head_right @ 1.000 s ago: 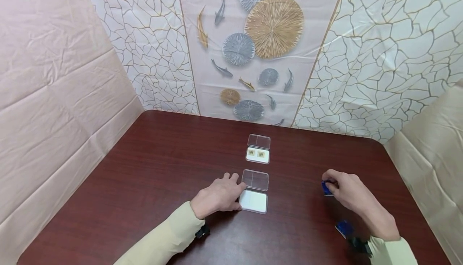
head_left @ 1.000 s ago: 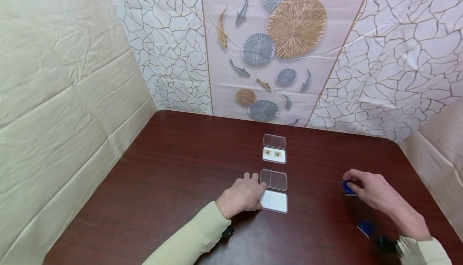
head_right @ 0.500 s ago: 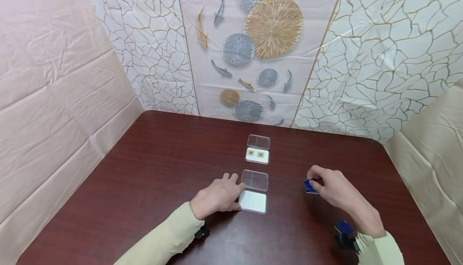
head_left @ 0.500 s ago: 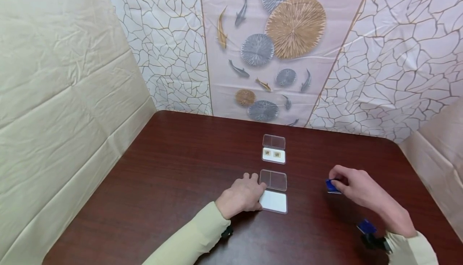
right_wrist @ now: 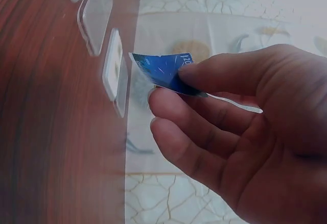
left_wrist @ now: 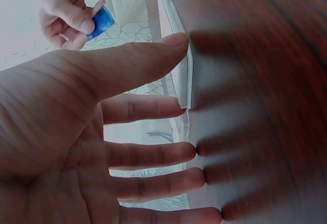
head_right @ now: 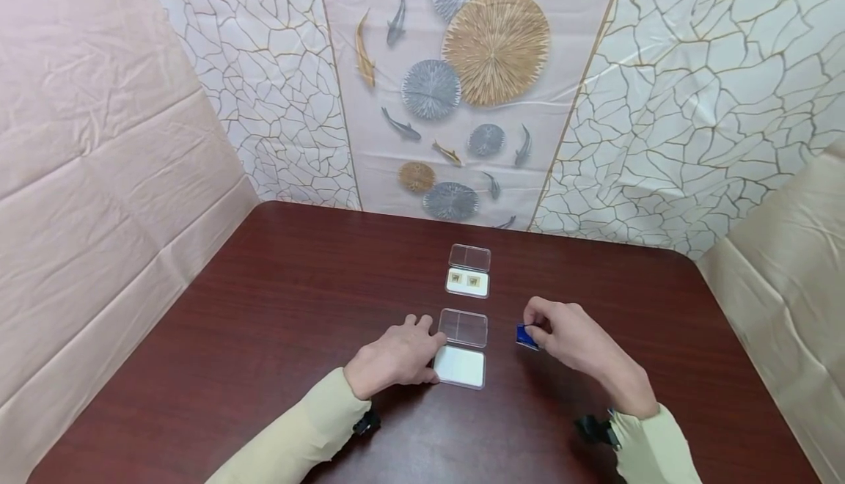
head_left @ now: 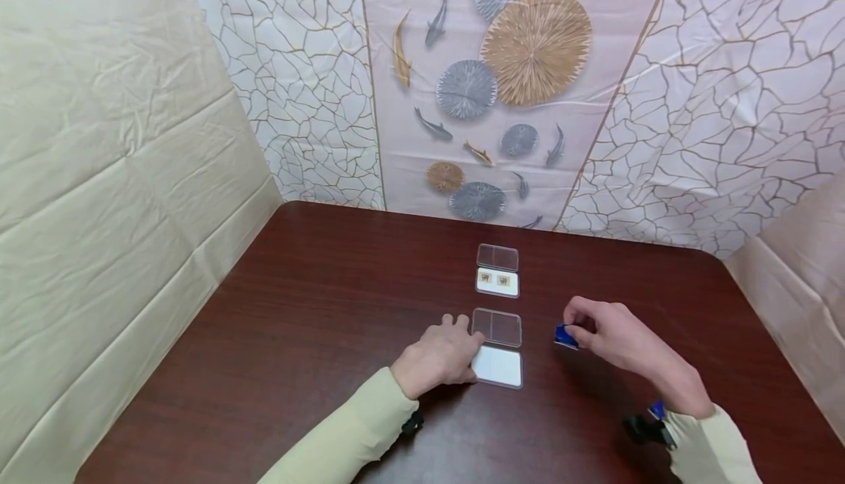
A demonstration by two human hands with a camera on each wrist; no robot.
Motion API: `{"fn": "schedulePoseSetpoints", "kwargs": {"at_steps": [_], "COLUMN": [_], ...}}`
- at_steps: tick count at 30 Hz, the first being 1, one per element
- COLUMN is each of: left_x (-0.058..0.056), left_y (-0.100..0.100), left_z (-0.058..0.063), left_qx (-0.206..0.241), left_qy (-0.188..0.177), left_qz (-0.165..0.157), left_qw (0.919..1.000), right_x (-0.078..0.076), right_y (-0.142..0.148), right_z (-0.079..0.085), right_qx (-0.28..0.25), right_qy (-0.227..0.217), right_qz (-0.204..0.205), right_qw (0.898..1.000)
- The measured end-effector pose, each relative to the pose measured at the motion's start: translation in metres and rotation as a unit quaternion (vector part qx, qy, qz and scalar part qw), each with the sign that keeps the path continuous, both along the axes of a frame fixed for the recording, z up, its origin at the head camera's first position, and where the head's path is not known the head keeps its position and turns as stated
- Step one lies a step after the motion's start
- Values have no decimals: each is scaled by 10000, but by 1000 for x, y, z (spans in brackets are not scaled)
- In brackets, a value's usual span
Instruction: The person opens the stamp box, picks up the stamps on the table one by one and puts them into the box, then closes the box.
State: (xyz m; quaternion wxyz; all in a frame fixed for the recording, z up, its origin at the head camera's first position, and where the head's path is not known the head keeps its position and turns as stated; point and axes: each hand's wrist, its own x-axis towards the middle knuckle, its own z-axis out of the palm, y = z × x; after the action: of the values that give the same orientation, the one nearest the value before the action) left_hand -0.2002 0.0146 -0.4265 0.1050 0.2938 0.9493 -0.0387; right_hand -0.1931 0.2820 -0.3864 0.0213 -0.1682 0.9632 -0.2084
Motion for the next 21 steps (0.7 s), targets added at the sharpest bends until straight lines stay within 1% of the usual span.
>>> {"fn": "schedulePoseSetpoints", "kwargs": {"at_steps": [5,11,21], "left_x": [0,0,0], "left_y": [1,1,1], "left_z": [1,1,0], "left_qx": [-9,-19,-22], "left_qy": [-19,-9,-3], "left_qz": [-1,-51,-5], "left_qw": [10000,10000,10000], "right_x": [-3,-4,-5], "right_y": [-11,-22,-41], "right_z": [2,1,-7], "right_qx": [-91,-94,-180], "right_qy": [-103,-222,-520], "right_qz": [158,234,425], "right_qw": [9998,9994,9976]}}
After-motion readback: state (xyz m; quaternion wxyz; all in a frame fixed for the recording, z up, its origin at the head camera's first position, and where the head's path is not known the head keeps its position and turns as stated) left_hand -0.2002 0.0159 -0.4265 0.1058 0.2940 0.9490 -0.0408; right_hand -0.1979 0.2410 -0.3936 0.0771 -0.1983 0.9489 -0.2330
